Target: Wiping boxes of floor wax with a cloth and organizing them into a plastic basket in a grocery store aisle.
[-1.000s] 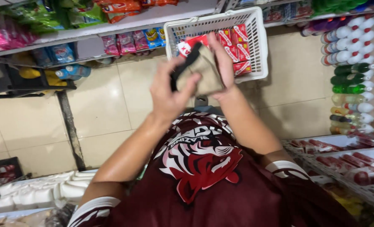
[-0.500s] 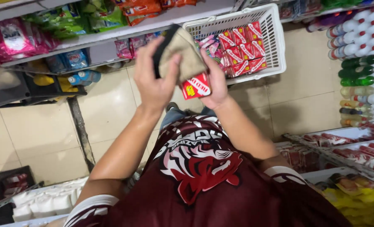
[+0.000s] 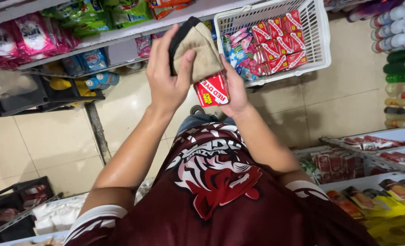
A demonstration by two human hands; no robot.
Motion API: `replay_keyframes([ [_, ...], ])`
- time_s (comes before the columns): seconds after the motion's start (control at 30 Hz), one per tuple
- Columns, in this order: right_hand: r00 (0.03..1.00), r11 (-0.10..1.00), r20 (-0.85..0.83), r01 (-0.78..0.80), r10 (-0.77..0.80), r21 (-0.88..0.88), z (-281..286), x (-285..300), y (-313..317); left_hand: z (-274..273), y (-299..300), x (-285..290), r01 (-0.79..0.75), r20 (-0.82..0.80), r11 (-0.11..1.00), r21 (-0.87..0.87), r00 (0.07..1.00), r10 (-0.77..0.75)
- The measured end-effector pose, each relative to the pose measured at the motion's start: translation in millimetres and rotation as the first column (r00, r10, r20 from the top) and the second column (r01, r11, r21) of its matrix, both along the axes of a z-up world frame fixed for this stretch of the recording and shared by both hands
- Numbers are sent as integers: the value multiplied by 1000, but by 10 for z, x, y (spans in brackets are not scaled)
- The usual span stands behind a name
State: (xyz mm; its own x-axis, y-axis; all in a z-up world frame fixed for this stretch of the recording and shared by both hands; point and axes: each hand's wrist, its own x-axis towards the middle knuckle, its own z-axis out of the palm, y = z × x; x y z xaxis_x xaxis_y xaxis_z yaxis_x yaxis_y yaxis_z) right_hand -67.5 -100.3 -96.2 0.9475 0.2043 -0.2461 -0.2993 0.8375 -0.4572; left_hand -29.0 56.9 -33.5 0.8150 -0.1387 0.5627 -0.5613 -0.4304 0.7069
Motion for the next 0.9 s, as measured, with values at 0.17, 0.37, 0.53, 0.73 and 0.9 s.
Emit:
replay_keyframes([
  [0.17, 996, 1000, 92, 3, -4, 16, 137, 158, -87, -249, -35, -262, 205, -61, 978, -20, 977, -206],
  [0.37, 997, 977, 71, 9, 7, -212, 79, 119, -242, 84, -137, -327, 216, -236, 971, -106, 943, -235],
  [0.53, 990, 986, 132, -24, 46, -163, 143, 49, -256, 118, -246, -44, 27, -121, 994, -103, 992, -39],
  [0.73, 988, 989, 80, -126, 133, -82, 307, 249, -661, 30, -638, -130, 2, -4, 998, -58, 1000, -2],
  [0.9, 997, 979, 77, -11, 28, -205, 442, 414, -1048, -92, -1035, -338, 48, -162, 984, -170, 984, -76],
])
